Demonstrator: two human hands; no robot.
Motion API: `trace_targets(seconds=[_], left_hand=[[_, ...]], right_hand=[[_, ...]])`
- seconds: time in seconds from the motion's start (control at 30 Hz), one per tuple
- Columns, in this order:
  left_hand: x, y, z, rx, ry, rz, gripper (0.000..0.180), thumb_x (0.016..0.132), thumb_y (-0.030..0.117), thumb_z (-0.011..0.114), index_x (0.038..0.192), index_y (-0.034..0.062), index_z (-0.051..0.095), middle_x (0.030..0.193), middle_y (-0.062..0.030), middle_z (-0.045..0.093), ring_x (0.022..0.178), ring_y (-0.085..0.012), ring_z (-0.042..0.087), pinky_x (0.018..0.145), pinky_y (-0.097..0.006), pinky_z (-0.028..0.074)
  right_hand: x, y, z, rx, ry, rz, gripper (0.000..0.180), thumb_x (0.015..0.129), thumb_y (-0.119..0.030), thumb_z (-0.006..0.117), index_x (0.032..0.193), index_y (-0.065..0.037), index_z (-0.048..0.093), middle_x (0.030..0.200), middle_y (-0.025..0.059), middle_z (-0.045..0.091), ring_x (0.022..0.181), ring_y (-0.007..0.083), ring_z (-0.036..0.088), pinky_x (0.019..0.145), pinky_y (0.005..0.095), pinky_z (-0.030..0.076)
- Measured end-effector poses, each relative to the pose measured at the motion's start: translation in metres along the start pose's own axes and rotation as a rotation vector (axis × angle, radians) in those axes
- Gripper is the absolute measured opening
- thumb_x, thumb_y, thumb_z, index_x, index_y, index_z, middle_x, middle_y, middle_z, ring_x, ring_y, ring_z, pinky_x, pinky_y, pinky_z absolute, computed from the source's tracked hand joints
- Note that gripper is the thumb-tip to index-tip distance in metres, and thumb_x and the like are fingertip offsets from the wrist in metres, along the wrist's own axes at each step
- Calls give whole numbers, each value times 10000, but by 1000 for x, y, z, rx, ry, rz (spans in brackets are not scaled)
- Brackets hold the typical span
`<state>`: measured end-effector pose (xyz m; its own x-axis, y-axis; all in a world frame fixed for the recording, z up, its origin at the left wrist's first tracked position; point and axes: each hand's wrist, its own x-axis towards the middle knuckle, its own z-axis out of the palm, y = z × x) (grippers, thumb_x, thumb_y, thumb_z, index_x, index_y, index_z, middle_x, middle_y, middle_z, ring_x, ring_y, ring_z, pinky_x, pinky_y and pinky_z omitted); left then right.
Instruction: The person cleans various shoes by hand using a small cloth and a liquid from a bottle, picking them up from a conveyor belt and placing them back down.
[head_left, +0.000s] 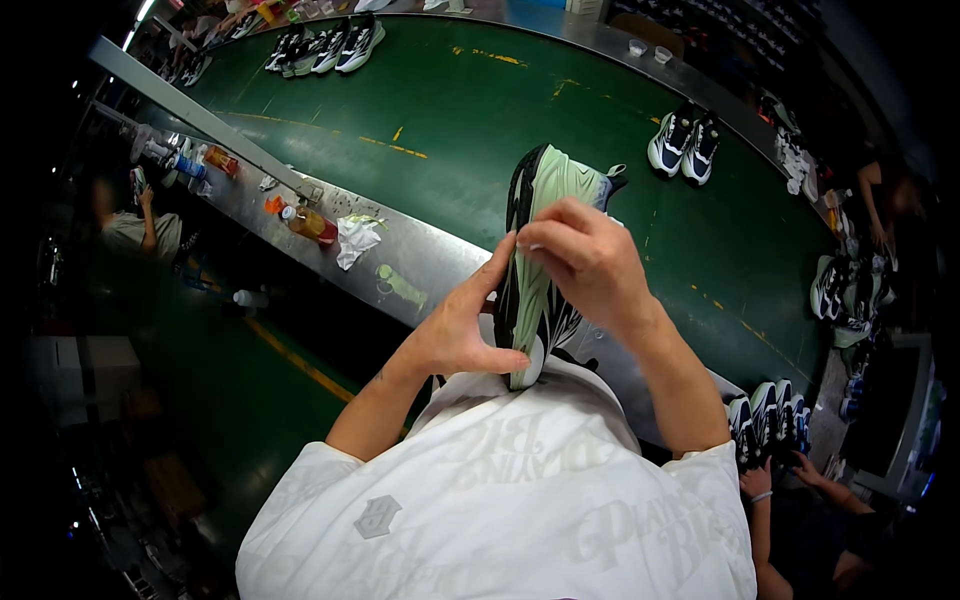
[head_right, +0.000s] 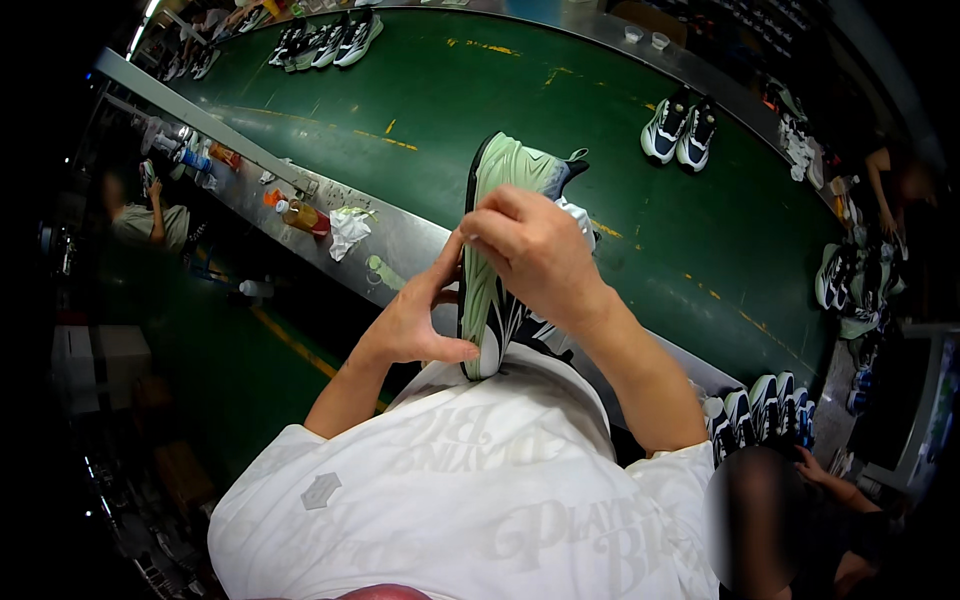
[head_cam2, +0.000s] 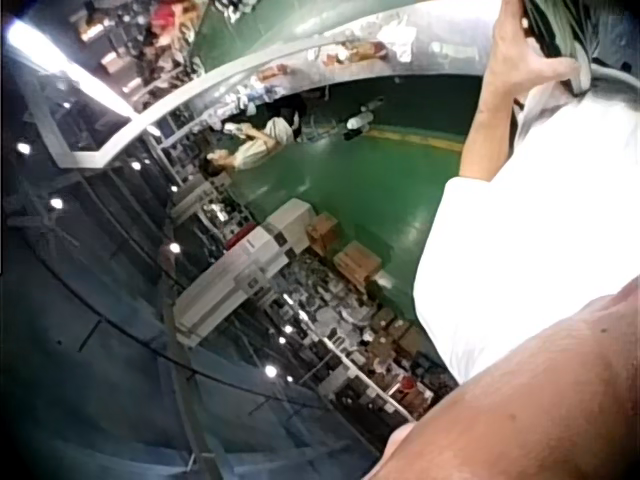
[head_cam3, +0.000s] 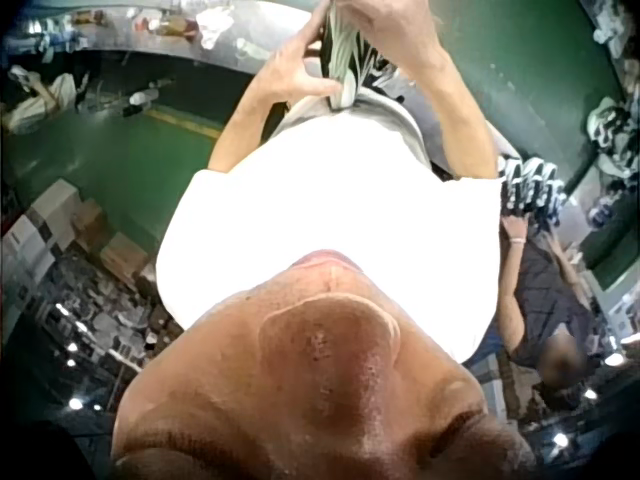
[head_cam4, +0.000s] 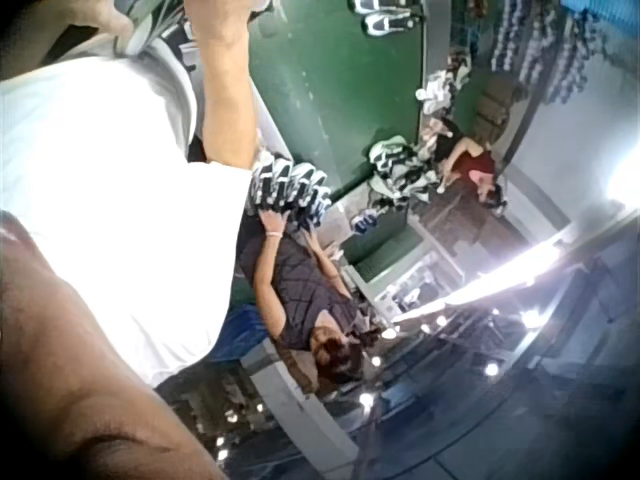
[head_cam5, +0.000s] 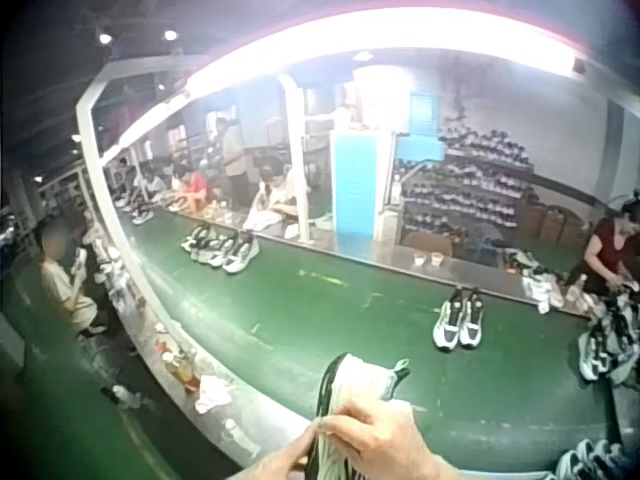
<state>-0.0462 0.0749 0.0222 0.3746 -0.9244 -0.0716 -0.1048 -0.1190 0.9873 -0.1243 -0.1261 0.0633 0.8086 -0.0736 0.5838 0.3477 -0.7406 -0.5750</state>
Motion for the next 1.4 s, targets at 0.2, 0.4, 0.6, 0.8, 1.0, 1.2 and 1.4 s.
trace_targets(seconds=[0.2,0.4,0.6,0.8,1.0,1.2,1.4], left_hand=[[3,1,2,-5,7,21,1310,640,290,869,1632,100,35,1576,-195,362,1414,-314,412,1065,-448,449],[7,1,4,-71,1,-14,1300,646,239,862,1627,73,27,1542,-194,396,1357,-296,463,1053,-416,462],[10,-21,3,-128,16,-78,1294,653,268,860,1624,60,30,1488,-203,431,1242,-277,541,1022,-399,489],[16,-25,1,-110,-8,-70,1306,665,318,875,1623,65,23,1499,-198,420,1260,-291,533,1028,-417,485],[17,-36,4,-223,-10,-77,1385,666,521,904,1619,63,10,1473,-207,434,1328,-309,491,1077,-425,448],[17,-48,7,-252,-44,1,1151,913,677,567,1595,-31,-31,1612,-193,257,1482,-292,285,1189,-370,252],[19,-42,11,-371,3,-69,816,1070,461,384,1602,-18,-7,1631,-176,227,1475,-266,308,1182,-356,281]], right_hand=[[5,15,-13,95,177,173,144,800,7,758,915,-39,684,899,85,654,743,234,676,655,334,551],[-8,26,-6,95,206,217,113,827,-2,752,925,-28,700,895,85,678,742,226,682,648,318,545],[-39,3,8,264,-85,235,113,818,-2,754,910,-27,694,853,84,654,724,251,676,631,346,536],[-42,13,18,240,106,322,123,812,5,766,904,-17,689,849,84,653,715,235,672,626,328,536],[-55,2,21,300,28,291,138,816,18,757,925,-23,683,869,82,652,718,227,667,621,324,536],[-62,-6,27,341,-8,307,145,811,9,757,921,-45,680,875,72,644,741,239,650,637,336,533],[-74,-15,30,286,-96,171,149,792,-25,763,896,-84,673,872,33,631,769,236,600,672,348,483]])
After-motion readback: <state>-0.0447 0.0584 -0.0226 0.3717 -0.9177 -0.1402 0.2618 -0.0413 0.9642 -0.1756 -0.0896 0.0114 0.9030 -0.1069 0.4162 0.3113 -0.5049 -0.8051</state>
